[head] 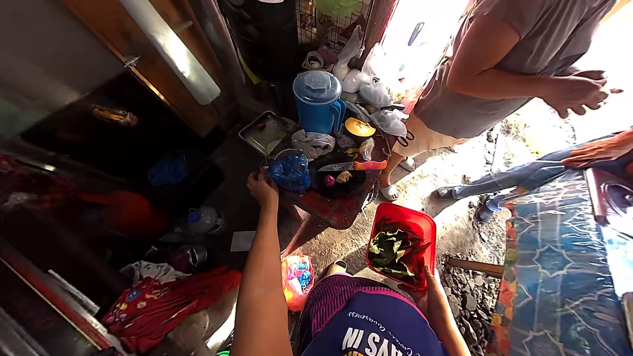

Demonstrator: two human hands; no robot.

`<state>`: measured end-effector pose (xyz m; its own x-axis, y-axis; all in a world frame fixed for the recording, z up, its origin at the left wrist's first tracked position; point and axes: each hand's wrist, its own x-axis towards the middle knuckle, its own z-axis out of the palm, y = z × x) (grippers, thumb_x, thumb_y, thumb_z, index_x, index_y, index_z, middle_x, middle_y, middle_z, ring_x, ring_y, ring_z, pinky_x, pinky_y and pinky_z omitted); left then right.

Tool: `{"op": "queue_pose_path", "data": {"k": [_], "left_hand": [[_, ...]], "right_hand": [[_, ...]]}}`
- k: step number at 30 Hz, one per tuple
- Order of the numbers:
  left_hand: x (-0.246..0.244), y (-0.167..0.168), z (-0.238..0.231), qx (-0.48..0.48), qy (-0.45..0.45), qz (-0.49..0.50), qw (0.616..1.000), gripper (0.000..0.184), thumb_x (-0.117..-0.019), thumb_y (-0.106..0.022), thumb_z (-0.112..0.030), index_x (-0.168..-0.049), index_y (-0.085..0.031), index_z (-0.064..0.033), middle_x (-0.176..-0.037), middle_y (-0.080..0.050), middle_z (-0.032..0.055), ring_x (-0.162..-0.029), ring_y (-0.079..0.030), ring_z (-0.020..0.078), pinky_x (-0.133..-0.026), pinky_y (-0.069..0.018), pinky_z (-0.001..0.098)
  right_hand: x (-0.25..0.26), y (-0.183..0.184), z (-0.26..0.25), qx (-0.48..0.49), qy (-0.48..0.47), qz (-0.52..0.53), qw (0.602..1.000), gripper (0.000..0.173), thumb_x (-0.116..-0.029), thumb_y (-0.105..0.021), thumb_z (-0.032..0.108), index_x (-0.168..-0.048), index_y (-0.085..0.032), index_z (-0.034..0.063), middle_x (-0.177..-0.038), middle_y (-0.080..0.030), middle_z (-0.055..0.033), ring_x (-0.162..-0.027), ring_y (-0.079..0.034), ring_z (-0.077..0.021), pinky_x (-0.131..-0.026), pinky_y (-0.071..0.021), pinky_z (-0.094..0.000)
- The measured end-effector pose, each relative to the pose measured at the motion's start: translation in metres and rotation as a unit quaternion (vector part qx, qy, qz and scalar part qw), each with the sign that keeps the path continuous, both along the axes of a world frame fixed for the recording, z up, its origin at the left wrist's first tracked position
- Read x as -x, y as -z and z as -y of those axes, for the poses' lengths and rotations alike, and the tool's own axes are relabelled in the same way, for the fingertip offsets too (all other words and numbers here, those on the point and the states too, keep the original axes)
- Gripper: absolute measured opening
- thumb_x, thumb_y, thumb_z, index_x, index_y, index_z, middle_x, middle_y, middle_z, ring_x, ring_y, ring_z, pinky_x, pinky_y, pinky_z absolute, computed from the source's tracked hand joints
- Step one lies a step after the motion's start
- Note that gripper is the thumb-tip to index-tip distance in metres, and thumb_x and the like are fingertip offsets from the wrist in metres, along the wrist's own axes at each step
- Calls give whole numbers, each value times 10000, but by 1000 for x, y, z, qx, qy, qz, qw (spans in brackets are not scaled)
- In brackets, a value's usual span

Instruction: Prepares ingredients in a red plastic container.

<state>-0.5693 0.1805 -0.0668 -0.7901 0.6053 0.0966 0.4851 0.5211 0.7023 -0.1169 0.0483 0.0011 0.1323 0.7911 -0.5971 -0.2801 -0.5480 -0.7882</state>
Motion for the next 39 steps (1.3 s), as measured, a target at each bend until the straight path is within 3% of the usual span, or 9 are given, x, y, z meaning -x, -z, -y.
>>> {"op": "queue_pose_path", "data": {"k": [4,9,14,21,28,30,33,36,39], "left_hand": [[-9,-18,3,-60,-91,121,987,659,-883,-761,-90,-1456,-459,35,-1407,-469,354,-1312,-484,467,-1100,-425,510],[0,-28,1,15,-67,173,982,407,-935,-710,-84,-1307,-603,41,-1168,-671,256,-1114,-644,380,-1002,-493,525],[14,-20,-12,-27,-76,226,971,377,-948,-614,8,-1324,-581,23,-1137,-656,240,-1016,-662,337,-919,-543,505],[21,-23,-27,38,-30,153,987,253,-970,-603,-14,-1212,-669,15,-1144,-692,237,-1112,-656,365,-988,-498,542],[29,-13,-9,-36,-45,221,974,444,-917,-674,-37,-1338,-564,54,-1200,-649,261,-1055,-663,340,-928,-549,502],[25,-15,-8,-59,-32,239,969,491,-909,-707,-65,-1360,-550,53,-1225,-639,269,-1066,-658,344,-931,-547,513],[19,-22,2,-71,-12,259,963,573,-898,-716,-51,-1419,-499,46,-1295,-600,294,-1095,-636,375,-923,-540,537],[6,-43,14,-80,-17,247,965,662,-898,-713,-12,-1487,-417,57,-1452,-485,324,-1291,-531,416,-1063,-465,532],[-11,-67,25,-110,-55,191,974,568,-974,-578,-28,-1496,-386,89,-1517,-425,321,-1401,-459,373,-1158,-403,411]], "right_hand": [[3,-7,-3,15,19,-2,1000,499,-1118,-289,341,-1568,-189,150,-1245,-588,-163,-946,-699,-265,-679,-612,-432],[2,-5,-4,22,20,-3,1000,493,-1115,-307,339,-1565,-208,164,-1253,-593,-161,-965,-699,-274,-688,-614,-435],[4,-7,-7,32,13,4,999,512,-1101,-314,336,-1568,-193,164,-1252,-580,-169,-965,-684,-279,-683,-598,-446],[1,-1,-7,26,12,-3,1000,540,-1081,-340,323,-1574,-186,166,-1264,-582,-170,-972,-690,-286,-680,-606,-453],[-3,0,-3,11,15,-23,1000,572,-1071,-372,337,-1571,-175,139,-1262,-583,-174,-975,-686,-288,-692,-607,-459],[-4,2,-4,7,26,-25,999,630,-994,-473,355,-1535,-249,122,-1212,-624,-178,-939,-707,-306,-669,-618,-475],[-4,3,-8,20,28,-38,999,571,-1007,-466,280,-1523,-292,110,-1185,-627,-199,-930,-694,-331,-673,-601,-495],[-5,6,-9,11,29,-49,998,630,-959,-535,300,-1523,-324,117,-1170,-654,-216,-923,-708,-361,-669,-609,-516],[-9,16,-8,3,24,-54,998,692,-934,-582,342,-1546,-329,144,-1201,-653,-225,-959,-706,-379,-693,-610,-543]]}}
